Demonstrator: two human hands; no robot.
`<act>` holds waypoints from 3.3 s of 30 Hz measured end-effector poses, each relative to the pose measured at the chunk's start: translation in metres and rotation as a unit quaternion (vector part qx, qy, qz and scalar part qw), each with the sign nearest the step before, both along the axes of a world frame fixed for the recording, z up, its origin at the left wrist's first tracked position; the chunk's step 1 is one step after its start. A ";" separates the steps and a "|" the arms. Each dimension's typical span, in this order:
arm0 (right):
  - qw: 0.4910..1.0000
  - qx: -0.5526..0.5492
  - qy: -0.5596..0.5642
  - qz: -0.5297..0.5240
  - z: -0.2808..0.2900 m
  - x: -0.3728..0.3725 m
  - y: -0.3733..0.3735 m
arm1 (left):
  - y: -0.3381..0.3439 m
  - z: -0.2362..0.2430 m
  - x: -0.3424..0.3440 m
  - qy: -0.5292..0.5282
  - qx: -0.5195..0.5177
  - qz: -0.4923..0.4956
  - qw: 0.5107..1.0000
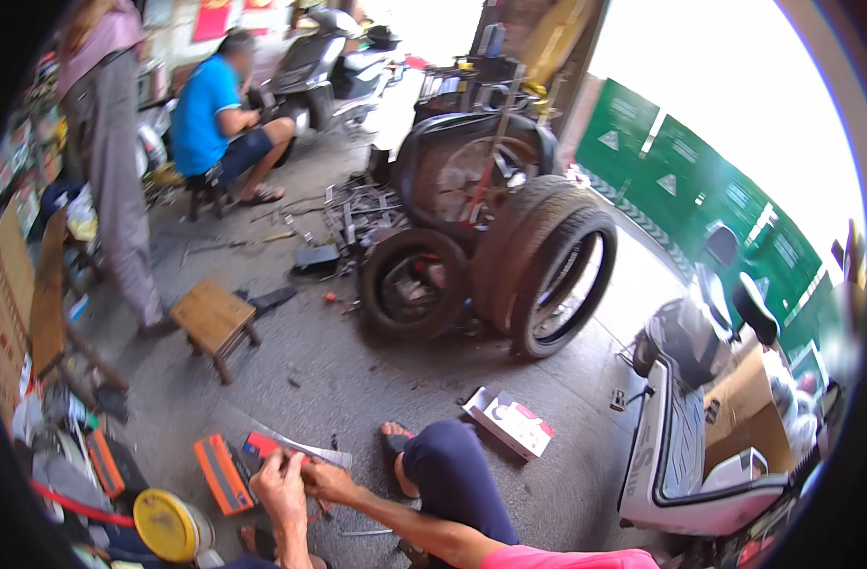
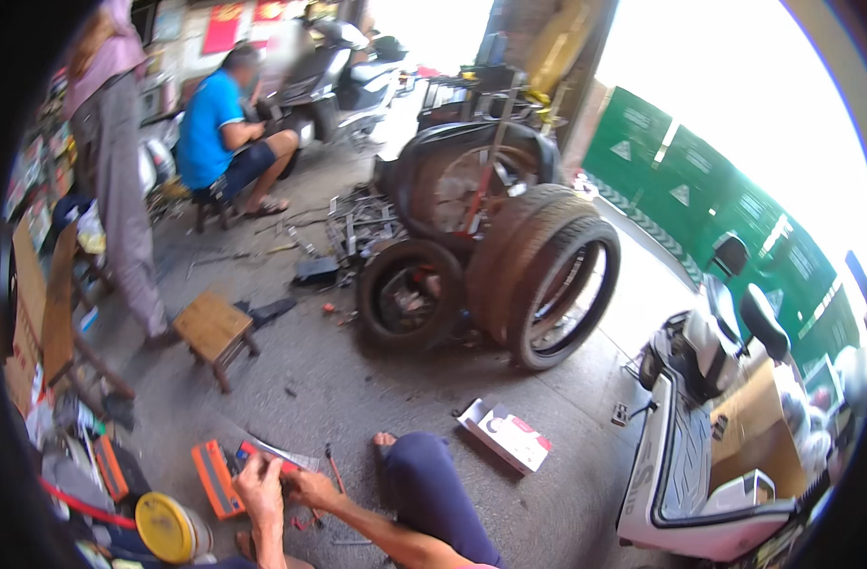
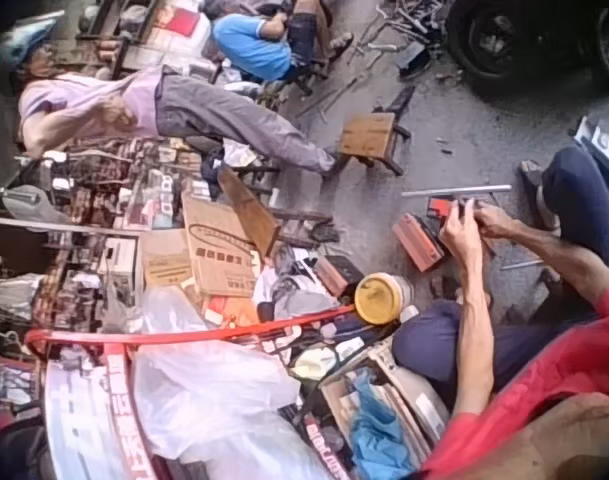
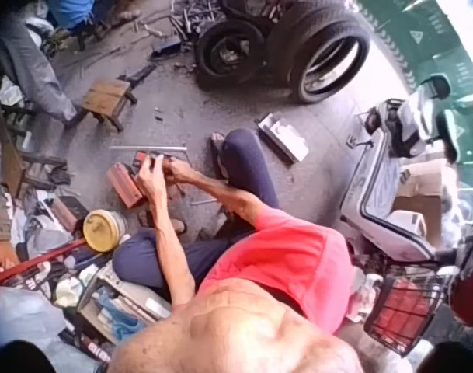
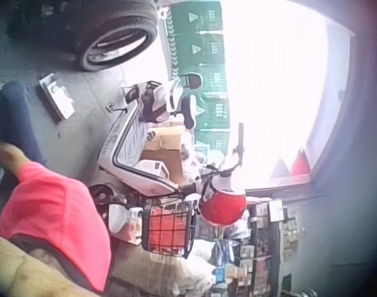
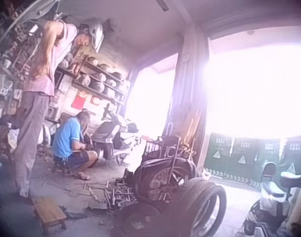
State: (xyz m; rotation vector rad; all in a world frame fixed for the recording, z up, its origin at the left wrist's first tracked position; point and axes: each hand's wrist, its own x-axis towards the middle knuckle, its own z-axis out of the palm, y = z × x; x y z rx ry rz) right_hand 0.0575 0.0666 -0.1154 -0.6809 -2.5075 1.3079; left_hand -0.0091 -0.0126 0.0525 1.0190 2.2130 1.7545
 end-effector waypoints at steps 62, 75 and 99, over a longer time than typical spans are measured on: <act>0.984 0.156 -0.048 -0.073 -0.008 -0.014 -0.015 | -0.010 -0.047 -0.016 -0.140 0.027 0.083 0.986; 0.986 0.149 -0.031 -0.075 -0.017 -0.011 -0.013 | -0.009 -0.015 0.000 -0.079 -0.036 0.120 0.989; 0.980 0.178 -0.010 -0.092 0.010 -0.016 -0.003 | -0.018 0.008 -0.011 -0.217 -0.033 0.182 0.959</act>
